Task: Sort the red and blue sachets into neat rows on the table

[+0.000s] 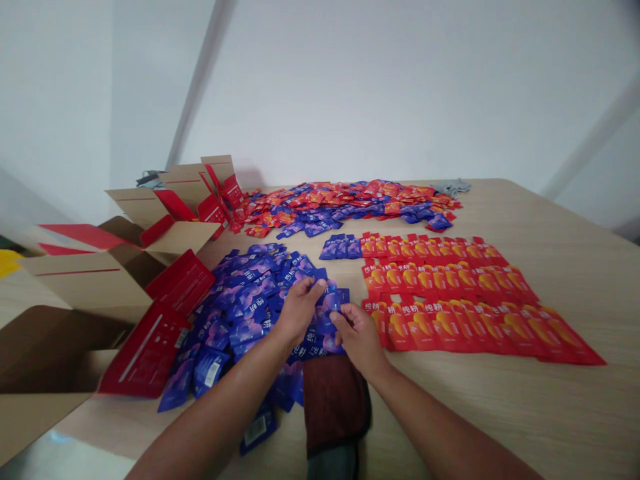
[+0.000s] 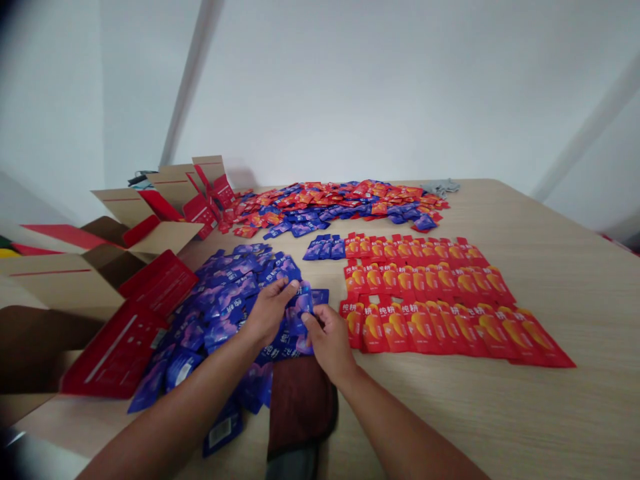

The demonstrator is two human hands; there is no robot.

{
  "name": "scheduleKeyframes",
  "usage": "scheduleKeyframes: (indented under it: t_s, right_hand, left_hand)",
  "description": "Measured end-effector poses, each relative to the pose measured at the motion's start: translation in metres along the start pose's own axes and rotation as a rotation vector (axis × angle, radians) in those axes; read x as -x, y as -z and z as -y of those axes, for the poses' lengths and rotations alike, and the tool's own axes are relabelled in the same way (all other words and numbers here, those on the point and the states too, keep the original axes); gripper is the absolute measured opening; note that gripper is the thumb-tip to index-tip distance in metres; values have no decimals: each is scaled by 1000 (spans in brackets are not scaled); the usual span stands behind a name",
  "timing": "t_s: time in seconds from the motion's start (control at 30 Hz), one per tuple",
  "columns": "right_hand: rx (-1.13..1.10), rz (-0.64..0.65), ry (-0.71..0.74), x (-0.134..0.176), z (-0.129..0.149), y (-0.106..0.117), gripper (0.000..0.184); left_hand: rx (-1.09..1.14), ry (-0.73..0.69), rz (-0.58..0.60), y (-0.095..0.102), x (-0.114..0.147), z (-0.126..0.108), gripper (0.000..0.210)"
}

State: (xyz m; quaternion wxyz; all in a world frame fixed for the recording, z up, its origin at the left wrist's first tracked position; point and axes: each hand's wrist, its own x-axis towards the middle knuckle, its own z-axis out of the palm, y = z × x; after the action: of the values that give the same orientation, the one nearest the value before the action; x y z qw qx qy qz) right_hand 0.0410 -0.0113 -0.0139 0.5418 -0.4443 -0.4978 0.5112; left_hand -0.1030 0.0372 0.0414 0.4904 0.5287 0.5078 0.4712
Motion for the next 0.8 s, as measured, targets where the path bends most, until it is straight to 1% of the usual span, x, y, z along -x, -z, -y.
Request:
scheduleKeyframes:
  t_s: [0.07,0.13,0.2,0.23,0.3,0.37,0.43,0.53,0.6,0.7,0.8]
  right_hand:
    - [-25,-58,-27,-2,0,0,34]
    - [-59,-104,-26,-4,-3,-2,32]
    - [-88,-134,8,-4,-7,-4,33]
    - [-79,-137,35,-3,-9,-5,34]
    - [5,-101,98,0,-12,-6,32]
    - [132,-17,147,3,-13,-6,24]
    - [227,59,167,5,-13,-6,18]
    - [271,85,177,6,-10,-5,15]
    - [273,78,181,6,-9,-5,14]
    - [292,88,190,5,-9,-5,14]
    - [328,101,188,6,-11,-5,14]
  left_hand:
    - [-9,7,103,0,6,2,30]
    - [-36,18,163,1,10,4,27]
    - [-38,41,154,4,4,4,27]
    - [-44,49,126,7,-3,3,29]
    - [-87,23,34,15,-29,2,33]
    - [-192,-11,-76,25,-66,0,35]
    - [-348,39,-142,35,-106,1,35]
    - [-447,123,-144,45,-160,7,34]
    - [-489,162,-141,48,-188,12,33]
    - [-559,191,-132,47,-216,19,33]
    - [-620,168,-112,43,-231,23,38]
